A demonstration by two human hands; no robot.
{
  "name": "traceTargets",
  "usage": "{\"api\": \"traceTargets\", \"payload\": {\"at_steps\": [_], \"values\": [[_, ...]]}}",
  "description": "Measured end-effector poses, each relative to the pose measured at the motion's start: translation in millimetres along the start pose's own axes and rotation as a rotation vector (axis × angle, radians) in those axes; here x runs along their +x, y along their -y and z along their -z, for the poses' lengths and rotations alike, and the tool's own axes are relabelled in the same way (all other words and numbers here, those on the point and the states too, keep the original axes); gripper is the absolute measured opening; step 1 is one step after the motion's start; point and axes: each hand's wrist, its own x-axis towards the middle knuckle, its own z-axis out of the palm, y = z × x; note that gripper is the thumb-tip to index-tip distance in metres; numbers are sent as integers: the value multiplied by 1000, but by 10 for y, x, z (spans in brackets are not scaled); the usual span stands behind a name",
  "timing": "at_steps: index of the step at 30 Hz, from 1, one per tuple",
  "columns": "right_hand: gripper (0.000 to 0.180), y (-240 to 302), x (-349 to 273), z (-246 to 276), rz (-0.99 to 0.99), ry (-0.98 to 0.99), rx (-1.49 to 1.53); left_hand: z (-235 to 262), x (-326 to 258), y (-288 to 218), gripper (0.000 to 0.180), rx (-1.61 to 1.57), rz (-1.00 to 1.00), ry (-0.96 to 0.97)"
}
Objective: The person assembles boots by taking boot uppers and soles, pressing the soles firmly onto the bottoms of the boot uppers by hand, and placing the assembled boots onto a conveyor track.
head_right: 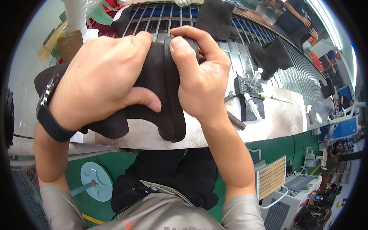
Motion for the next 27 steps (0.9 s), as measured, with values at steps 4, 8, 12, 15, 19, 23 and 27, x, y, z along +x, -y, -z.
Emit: {"api": "traceTargets", "payload": {"at_steps": [4,8,12,15,19,23,27], "values": [[22,81,-109,89,-7,10,7,68,-22,-152,77,-32,10,12],[27,222,-225,213,-28,56,2,161,-23,-395,84,-8,127,123],[41,490,-542,375,70,154,-147,227,-229,-722,85,32,98,-28],[48,775,-806,483,71,268,-113,324,-541,-1013,76,63,105,-69],[39,929,-1037,529,131,298,-40,141,-708,-1167,57,187,-1,-256],[33,851,-1075,569,339,358,-143,155,-758,-1253,38,209,0,-314],[28,896,-1118,507,351,318,-150,130,-802,-1289,37,194,11,-365]]}}
